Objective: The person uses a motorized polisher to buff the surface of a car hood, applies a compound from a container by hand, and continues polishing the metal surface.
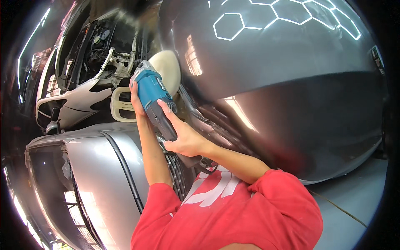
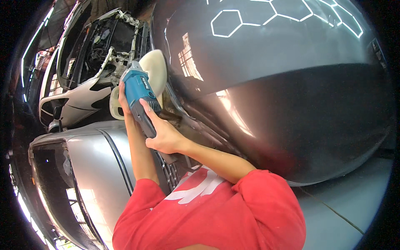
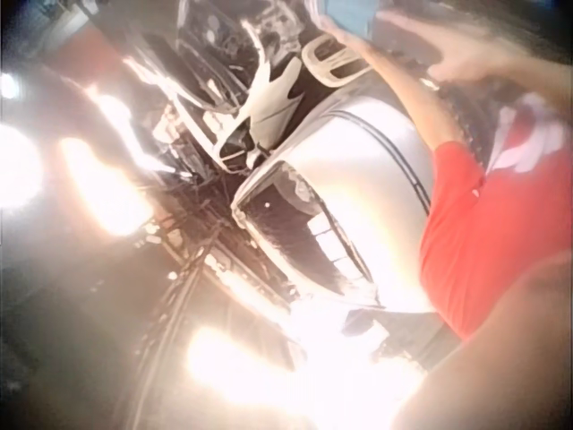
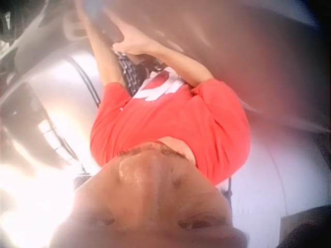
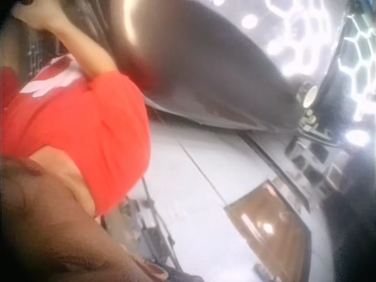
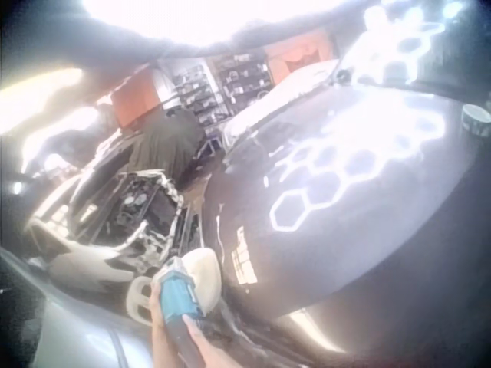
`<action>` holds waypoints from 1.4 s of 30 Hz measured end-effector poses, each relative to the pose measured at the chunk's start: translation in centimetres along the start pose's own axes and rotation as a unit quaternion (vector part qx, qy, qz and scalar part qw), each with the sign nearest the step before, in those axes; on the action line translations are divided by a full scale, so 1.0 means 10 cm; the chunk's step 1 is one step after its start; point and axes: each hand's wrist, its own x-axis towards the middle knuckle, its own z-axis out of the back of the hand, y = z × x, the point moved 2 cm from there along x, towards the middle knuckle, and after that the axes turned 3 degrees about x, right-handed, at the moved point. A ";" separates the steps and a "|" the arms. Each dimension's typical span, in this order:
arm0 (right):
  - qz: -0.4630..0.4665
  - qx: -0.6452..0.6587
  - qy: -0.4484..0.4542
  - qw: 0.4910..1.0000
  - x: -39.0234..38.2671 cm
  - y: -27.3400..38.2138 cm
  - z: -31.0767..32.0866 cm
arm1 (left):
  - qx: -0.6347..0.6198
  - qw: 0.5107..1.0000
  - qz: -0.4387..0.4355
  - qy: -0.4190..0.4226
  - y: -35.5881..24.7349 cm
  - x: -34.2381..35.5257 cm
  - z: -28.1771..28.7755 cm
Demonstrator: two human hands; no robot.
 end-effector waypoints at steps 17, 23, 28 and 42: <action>0.095 0.018 -0.154 0.983 -1.09 0.68 0.14 | 0.083 0.983 -0.023 0.161 -0.47 -0.20 -2.00; 0.057 -0.017 -0.113 0.992 -0.97 0.45 -0.02 | 0.075 0.995 0.004 0.063 -0.41 -0.46 -1.36; 0.019 -0.017 -0.033 0.999 -0.74 0.11 -0.18 | 0.064 0.997 -0.013 0.041 -0.19 -0.55 -0.41; 0.144 0.020 -0.165 0.976 -1.20 0.72 0.04 | 0.105 0.977 0.012 0.188 -0.61 -0.31 -2.01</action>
